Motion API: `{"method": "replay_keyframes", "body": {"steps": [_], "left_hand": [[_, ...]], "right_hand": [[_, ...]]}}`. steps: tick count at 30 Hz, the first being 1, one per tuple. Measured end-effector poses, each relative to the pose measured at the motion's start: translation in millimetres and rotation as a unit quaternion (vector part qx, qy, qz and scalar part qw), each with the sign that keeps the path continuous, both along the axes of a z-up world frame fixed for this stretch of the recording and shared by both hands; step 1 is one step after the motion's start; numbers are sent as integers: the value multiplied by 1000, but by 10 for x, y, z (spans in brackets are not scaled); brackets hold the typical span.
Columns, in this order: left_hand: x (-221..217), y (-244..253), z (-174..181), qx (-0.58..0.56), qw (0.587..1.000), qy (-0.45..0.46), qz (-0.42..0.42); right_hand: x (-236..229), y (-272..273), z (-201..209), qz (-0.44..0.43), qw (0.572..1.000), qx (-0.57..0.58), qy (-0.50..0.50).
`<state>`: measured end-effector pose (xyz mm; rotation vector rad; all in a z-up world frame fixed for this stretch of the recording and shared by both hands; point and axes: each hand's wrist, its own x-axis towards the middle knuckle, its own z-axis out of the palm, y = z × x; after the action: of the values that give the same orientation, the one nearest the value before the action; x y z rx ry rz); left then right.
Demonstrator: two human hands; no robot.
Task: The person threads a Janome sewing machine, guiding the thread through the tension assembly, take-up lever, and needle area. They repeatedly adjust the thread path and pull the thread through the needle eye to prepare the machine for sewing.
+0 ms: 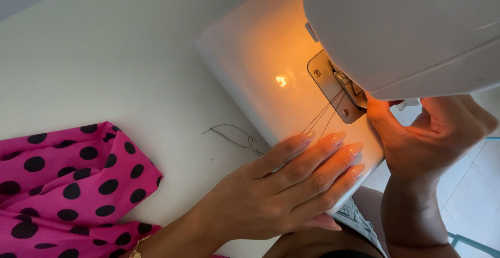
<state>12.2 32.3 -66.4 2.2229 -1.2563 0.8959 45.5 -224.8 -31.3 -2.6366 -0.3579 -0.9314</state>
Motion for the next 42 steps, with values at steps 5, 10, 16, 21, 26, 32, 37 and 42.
{"method": "replay_keyframes", "body": {"steps": [5, 10, 16, 21, 26, 32, 37, 42], "left_hand": [[-6, 12, -28, 0, 1000, -3, 5], [-11, 14, -57, 5, 1000, -5, 2], [-6, 29, -61, 2, 1000, -16, 11], [-2, 26, -60, 0, 1000, -12, 10], [-14, 33, -67, 6, 1000, -10, 7], [-12, 35, -57, 1, 1000, -9, 7], [-8, 28, -70, 9, 1000, -13, 8], [-1, 31, -66, 4, 1000, -13, 7]], "right_hand": [[-31, -29, -57, -20, 1000, -1, 1], [-21, 42, -53, 37, 999, 35, 14], [-33, 18, -75, 14, 1000, 14, 8], [-36, 7, -82, 13, 1000, 10, 6], [-45, 5, -107, 11, 1000, 20, 3], [-55, 53, -72, 7, 1000, 13, 6], [-60, -20, -92, 9, 1000, -3, 15], [-53, 48, -53, 28, 999, 14, 27]]}}
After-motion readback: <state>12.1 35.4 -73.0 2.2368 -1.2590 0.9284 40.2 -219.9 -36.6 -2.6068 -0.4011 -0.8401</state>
